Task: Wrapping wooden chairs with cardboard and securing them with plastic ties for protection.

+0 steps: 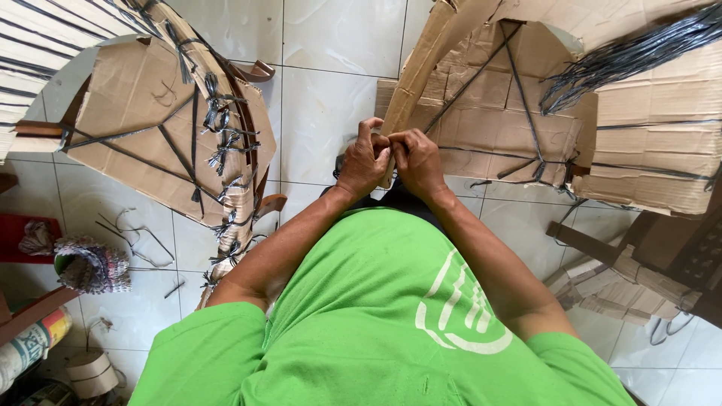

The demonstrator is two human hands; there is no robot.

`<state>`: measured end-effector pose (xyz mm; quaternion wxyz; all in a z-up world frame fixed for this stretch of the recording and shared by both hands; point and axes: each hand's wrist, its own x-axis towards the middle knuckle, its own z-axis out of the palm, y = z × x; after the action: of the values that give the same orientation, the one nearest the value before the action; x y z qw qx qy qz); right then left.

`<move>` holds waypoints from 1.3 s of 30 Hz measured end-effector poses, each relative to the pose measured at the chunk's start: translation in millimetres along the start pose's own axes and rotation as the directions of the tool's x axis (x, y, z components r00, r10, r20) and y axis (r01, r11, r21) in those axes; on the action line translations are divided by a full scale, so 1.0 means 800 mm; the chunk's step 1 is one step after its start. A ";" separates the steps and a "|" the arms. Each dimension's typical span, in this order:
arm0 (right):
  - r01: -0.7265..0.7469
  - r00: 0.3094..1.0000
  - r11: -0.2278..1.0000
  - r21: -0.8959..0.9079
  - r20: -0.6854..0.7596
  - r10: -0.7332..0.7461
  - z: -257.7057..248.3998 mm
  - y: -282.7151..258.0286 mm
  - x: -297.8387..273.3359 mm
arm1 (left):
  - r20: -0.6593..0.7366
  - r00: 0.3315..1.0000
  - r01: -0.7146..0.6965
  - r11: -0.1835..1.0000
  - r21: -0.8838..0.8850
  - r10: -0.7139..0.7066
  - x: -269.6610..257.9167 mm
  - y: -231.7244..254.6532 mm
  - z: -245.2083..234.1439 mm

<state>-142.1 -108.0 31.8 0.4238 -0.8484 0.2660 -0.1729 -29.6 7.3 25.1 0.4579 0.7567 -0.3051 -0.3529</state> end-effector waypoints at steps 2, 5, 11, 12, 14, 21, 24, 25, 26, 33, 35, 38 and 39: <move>0.046 0.999 0.999 -0.017 0.021 -0.045 0.000 0.002 -0.004 | -0.002 1.000 -0.007 1.000 0.020 0.007 0.000 -0.012 0.004; 0.083 0.995 0.993 -0.089 0.054 -0.078 0.002 0.009 -0.005 | 0.009 0.998 -0.070 0.994 0.078 0.070 0.003 -0.024 0.011; 0.101 0.994 0.967 -0.236 0.073 -0.086 0.007 0.018 -0.005 | 0.005 0.954 -0.279 0.885 0.373 0.299 0.007 -0.021 0.008; 0.082 0.995 0.972 -0.221 0.081 -0.066 0.006 0.016 -0.005 | -0.010 0.942 -0.305 0.868 0.392 0.335 0.009 -0.013 0.003; 0.056 0.995 0.977 -0.203 0.095 -0.037 0.001 0.014 -0.008 | -0.022 0.932 -0.322 0.854 0.408 0.362 0.007 -0.013 0.000; -0.358 0.914 0.912 0.198 0.274 0.299 -0.007 0.011 0.004 | -0.037 0.861 -0.393 0.709 0.586 0.508 0.010 -0.041 0.004; -0.379 0.909 0.891 0.250 0.281 0.308 -0.006 0.016 0.003 | -0.023 0.823 -0.412 0.624 0.664 0.568 0.004 -0.028 -0.002; -0.374 0.910 0.892 0.255 0.285 0.301 -0.004 0.018 0.002 | -0.006 0.793 -0.422 0.556 0.715 0.609 0.000 -0.023 -0.005; -0.378 0.908 0.890 0.255 0.291 0.302 -0.005 0.020 0.002 | -0.007 0.797 -0.417 0.559 0.716 0.604 0.003 -0.028 -0.003; -0.391 0.899 0.904 0.170 0.281 0.336 -0.007 0.031 0.008 | 0.101 0.645 -0.532 0.351 0.771 0.757 0.030 -0.049 0.001; -0.396 0.897 0.903 0.166 0.281 0.342 -0.007 0.030 0.009 | 0.125 0.640 -0.544 0.332 0.771 0.758 0.031 -0.047 -0.002; -0.399 0.898 0.899 0.179 0.275 0.344 -0.011 0.024 0.010 | 0.155 0.624 -0.566 0.307 0.765 0.766 0.031 -0.044 -0.004; -0.392 0.901 0.902 0.180 0.271 0.338 -0.012 0.022 0.009 | 0.153 0.628 -0.556 0.303 0.774 0.763 0.029 -0.045 -0.002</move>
<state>-146.5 -127.0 23.5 0.5723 -0.7425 0.3476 -0.0184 -9.8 4.0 -12.6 0.2296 0.7139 -0.6488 0.1293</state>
